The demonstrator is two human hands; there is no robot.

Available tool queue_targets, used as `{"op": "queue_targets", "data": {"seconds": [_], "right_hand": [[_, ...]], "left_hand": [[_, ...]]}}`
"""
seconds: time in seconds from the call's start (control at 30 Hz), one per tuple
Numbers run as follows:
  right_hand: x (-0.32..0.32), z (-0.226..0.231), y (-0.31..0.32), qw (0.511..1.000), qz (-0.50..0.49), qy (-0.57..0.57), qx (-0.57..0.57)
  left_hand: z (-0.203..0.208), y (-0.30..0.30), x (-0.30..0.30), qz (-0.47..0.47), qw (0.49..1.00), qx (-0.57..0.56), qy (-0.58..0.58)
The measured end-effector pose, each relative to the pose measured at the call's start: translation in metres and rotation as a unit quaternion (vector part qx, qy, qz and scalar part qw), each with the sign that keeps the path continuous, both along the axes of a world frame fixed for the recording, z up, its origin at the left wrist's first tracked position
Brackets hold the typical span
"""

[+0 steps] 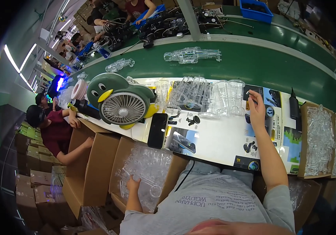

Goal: Applying a liquid sealant from a dispensing bottle to plastic parts and assembling them into larger units before packaging.

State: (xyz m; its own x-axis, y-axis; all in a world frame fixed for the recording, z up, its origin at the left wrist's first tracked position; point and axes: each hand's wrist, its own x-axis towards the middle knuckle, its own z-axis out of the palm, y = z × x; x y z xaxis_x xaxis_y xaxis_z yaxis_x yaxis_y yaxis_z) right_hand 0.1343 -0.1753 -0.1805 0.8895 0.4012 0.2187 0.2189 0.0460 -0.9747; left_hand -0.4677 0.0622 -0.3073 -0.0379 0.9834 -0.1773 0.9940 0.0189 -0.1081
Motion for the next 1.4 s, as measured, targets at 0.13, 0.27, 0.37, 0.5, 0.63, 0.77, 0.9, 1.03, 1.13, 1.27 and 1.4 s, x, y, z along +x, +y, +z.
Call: {"op": "queue_targets", "data": {"seconds": [0.13, 0.27, 0.37, 0.5, 0.63, 0.77, 0.9, 1.03, 1.13, 1.27, 1.4], "right_hand": [[-0.002, 0.001, 0.0, 1.0, -0.007, -0.023, -0.007], [0.002, -0.006, -0.001, 0.998, -0.023, -0.05, 0.002], [0.002, -0.007, -0.001, 0.999, -0.017, -0.03, -0.004], [-0.001, -0.003, 0.002, 0.998, -0.021, -0.065, -0.005], [0.0, -0.004, 0.0, 0.999, -0.019, -0.049, -0.003], [0.001, -0.004, 0.0, 1.0, -0.009, -0.019, 0.002], [0.001, -0.005, 0.0, 0.998, -0.019, -0.053, -0.012], [0.0, -0.003, 0.0, 0.999, -0.013, -0.046, -0.012], [0.0, -0.003, -0.001, 0.999, -0.015, -0.043, -0.012], [0.001, -0.005, -0.001, 0.999, -0.02, -0.042, -0.009], [0.001, -0.005, 0.001, 0.999, -0.013, -0.034, -0.004]], "left_hand": [[-0.004, 0.023, -0.01, 0.013, 0.985, -0.171, -0.027], [-0.006, 0.02, 0.002, -0.093, 0.984, -0.146, 0.038], [0.001, 0.013, 0.028, -0.183, 0.952, -0.198, 0.145], [-0.012, 0.012, 0.044, -0.178, 0.92, -0.289, 0.196], [-0.007, 0.003, 0.049, -0.227, 0.896, -0.307, 0.228], [-0.007, -0.011, 0.039, -0.28, 0.892, -0.233, 0.269], [-0.007, -0.019, 0.032, -0.289, 0.91, -0.174, 0.242], [-0.016, -0.005, 0.016, -0.296, 0.914, -0.15, 0.233], [-0.01, 0.006, 0.016, -0.296, 0.915, -0.16, 0.223], [-0.001, 0.013, 0.025, -0.295, 0.916, -0.17, 0.213], [-0.009, 0.02, 0.02, -0.289, 0.92, -0.183, 0.192]]}}
